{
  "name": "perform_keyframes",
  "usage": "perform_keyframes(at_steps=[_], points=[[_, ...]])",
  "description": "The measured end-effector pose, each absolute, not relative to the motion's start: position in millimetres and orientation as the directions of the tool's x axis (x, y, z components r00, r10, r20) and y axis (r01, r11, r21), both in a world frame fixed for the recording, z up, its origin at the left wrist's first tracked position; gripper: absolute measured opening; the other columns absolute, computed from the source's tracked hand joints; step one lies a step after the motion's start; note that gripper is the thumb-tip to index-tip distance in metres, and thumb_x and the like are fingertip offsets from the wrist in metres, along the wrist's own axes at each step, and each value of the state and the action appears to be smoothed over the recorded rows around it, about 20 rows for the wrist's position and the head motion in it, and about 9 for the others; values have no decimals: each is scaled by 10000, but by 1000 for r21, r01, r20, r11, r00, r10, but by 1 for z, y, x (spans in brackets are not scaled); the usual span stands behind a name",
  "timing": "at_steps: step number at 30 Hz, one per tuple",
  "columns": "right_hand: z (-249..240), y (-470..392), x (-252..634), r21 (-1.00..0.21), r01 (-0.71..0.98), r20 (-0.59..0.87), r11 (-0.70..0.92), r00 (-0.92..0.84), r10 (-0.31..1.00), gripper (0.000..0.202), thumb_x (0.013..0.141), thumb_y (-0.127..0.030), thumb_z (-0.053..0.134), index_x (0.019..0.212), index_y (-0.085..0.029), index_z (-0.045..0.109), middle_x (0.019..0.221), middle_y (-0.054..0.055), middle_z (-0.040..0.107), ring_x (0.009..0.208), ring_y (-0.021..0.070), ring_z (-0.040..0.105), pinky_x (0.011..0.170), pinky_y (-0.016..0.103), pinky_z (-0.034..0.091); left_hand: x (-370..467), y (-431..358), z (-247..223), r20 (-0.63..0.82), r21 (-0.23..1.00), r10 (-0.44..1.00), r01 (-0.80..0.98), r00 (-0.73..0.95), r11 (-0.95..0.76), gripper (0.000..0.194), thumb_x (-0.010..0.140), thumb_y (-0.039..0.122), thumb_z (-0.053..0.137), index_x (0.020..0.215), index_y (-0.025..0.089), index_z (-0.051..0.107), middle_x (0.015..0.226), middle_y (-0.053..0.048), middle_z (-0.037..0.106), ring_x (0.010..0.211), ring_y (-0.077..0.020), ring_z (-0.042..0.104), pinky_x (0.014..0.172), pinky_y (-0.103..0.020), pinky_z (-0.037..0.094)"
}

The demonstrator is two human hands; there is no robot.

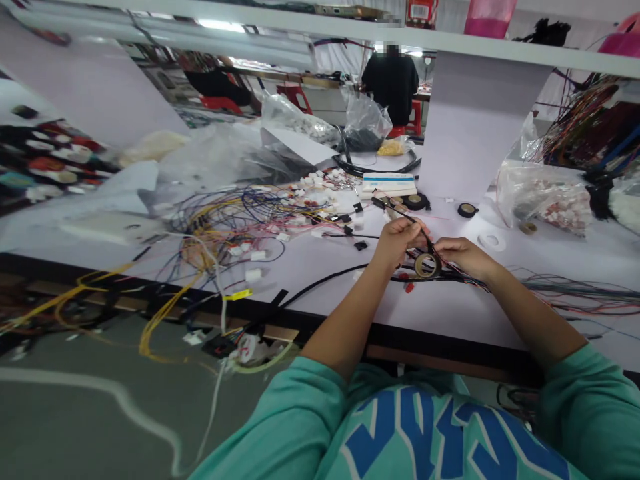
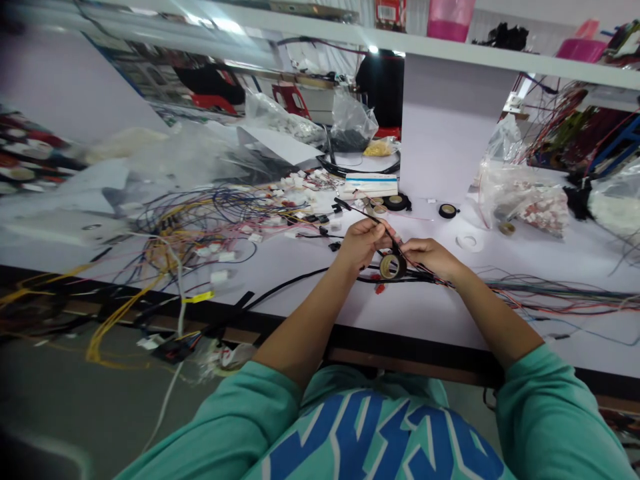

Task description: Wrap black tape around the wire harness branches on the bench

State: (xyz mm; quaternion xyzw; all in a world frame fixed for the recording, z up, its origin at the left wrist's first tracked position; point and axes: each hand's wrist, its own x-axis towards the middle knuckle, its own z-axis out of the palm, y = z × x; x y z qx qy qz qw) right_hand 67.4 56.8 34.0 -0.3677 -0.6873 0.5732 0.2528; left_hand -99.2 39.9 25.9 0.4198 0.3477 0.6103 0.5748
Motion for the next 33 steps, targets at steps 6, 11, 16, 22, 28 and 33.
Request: perform_keyframes(at_steps=[6,11,16,22,28,33], points=[[32,50,67,-978,161,-199,-132,-535,821,264,551,-348,675,727,-158,621,514,-49,522,445,60,427,459,219,349,-96,41,26,-5,881,999,-473,-32,-11,342,568,425,717,676,156,535,599,24,564,540,-91,575,561,-232,454],[28,48,59,-984,154,-138,-85,-379,915,197,513,-311,651,622,-160,587,495,-50,519,404,47,385,394,195,292,-92,34,25,105,989,992,-100,-68,-112,332,624,462,642,580,144,556,484,52,483,483,-64,458,502,-200,382],[23,48,64,-915,365,16,175,-401,916,167,666,-312,531,702,-170,610,543,-21,542,454,94,466,450,243,401,-91,32,24,127,985,989,127,-70,-118,295,642,392,614,495,143,553,430,52,449,450,-65,406,447,-197,317],[39,30,65,-114,482,488,869,-735,472,346,803,-99,408,1075,-230,576,1138,77,593,1102,191,500,924,402,386,-91,32,27,29,998,999,-58,-18,-30,221,639,259,605,468,141,530,424,50,460,419,-66,435,445,-197,369],[53,14,70,193,332,296,923,-917,268,285,858,-82,348,919,-213,594,949,58,656,1009,158,549,867,340,380,-91,33,29,-39,964,998,-261,50,51,126,641,228,637,575,124,610,421,35,502,381,-55,430,409,-186,315],[47,26,93,-296,541,383,787,-688,617,277,802,-319,487,1025,-163,536,869,89,656,790,197,597,706,341,419,-90,34,28,-58,953,993,-291,99,84,136,647,249,641,590,128,617,516,-3,571,431,-74,477,431,-203,337]])
